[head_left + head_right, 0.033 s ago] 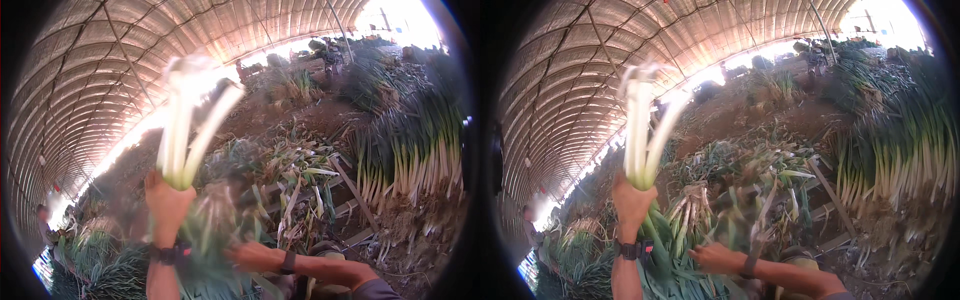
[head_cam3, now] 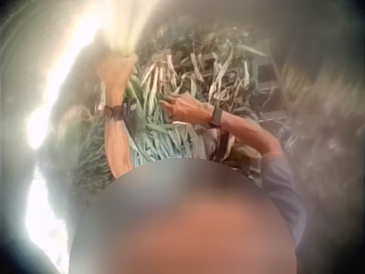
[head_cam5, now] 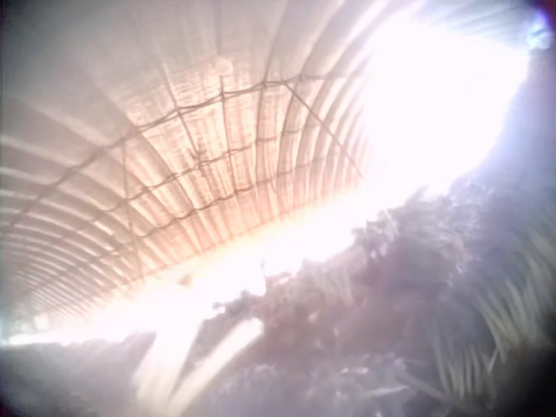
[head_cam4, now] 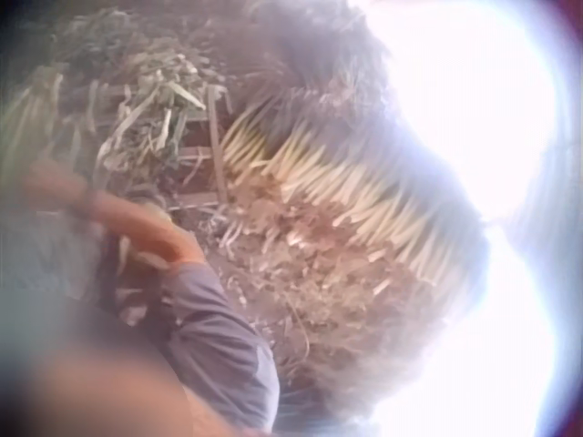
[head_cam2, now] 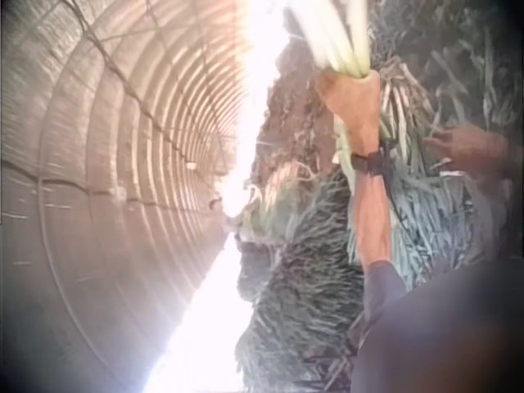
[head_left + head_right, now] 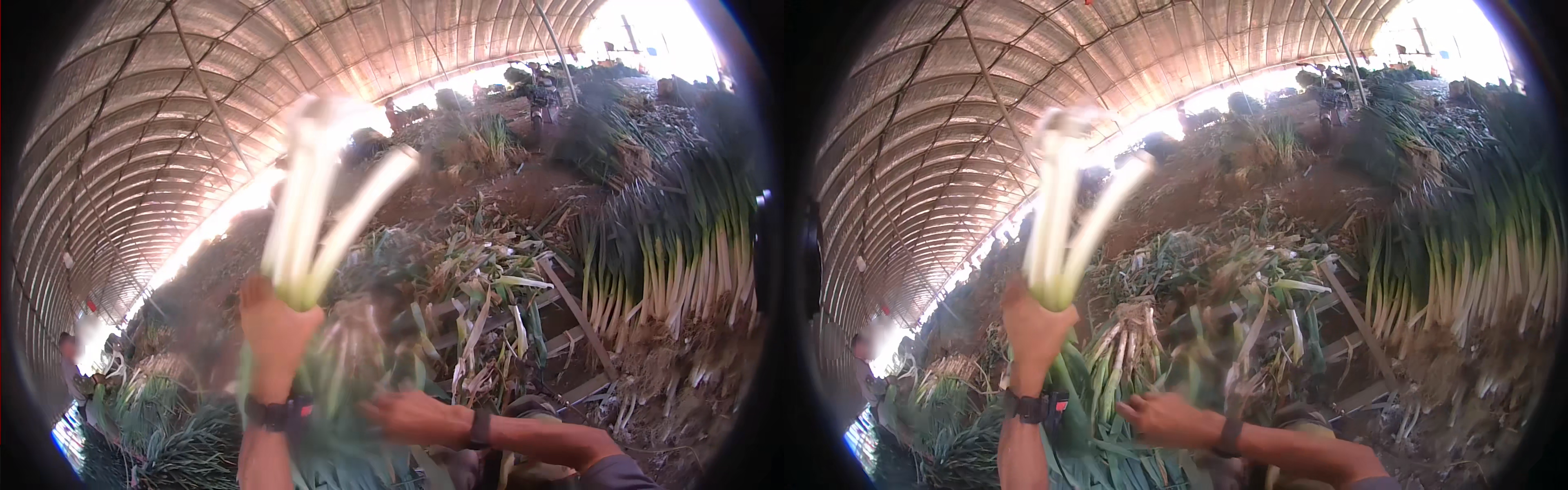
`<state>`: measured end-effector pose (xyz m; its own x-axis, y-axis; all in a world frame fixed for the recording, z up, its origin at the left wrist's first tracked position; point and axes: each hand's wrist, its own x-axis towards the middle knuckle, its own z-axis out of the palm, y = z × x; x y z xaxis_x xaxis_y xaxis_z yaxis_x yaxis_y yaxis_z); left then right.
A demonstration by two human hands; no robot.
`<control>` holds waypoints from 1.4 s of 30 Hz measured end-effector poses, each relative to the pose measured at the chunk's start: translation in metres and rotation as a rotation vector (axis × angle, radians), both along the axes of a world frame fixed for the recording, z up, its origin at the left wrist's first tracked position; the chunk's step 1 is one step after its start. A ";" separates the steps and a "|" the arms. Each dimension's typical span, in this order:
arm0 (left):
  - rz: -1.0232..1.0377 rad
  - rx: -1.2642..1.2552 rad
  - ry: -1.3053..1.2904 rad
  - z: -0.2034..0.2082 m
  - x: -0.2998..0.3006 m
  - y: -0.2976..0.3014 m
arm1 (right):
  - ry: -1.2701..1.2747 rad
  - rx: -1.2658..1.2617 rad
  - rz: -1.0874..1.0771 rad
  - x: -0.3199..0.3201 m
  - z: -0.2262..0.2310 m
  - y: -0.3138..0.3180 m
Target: Cleaning and trimming leeks in an agricultural setting using hands and a trimming tool.
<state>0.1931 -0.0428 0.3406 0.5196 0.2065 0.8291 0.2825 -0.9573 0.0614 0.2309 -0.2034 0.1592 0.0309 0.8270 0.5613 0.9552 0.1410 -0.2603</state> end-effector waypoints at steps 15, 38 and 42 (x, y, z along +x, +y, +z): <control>-0.410 0.469 0.524 -0.198 0.002 -0.054 | -0.537 -0.022 -0.553 0.077 0.005 -0.132; -0.793 -0.555 0.523 -0.214 -0.082 -0.083 | -0.440 -0.365 -0.443 0.009 -0.056 -0.192; -0.159 -0.607 0.427 -0.195 -0.106 -0.017 | -0.561 -0.286 -0.470 -0.001 -0.068 -0.195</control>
<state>0.0873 -0.0594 0.1456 0.8317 0.4581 0.3136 0.2615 -0.8216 0.5066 0.2303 -0.3988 0.0912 0.1878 0.9124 0.3636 0.8976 -0.3098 0.3137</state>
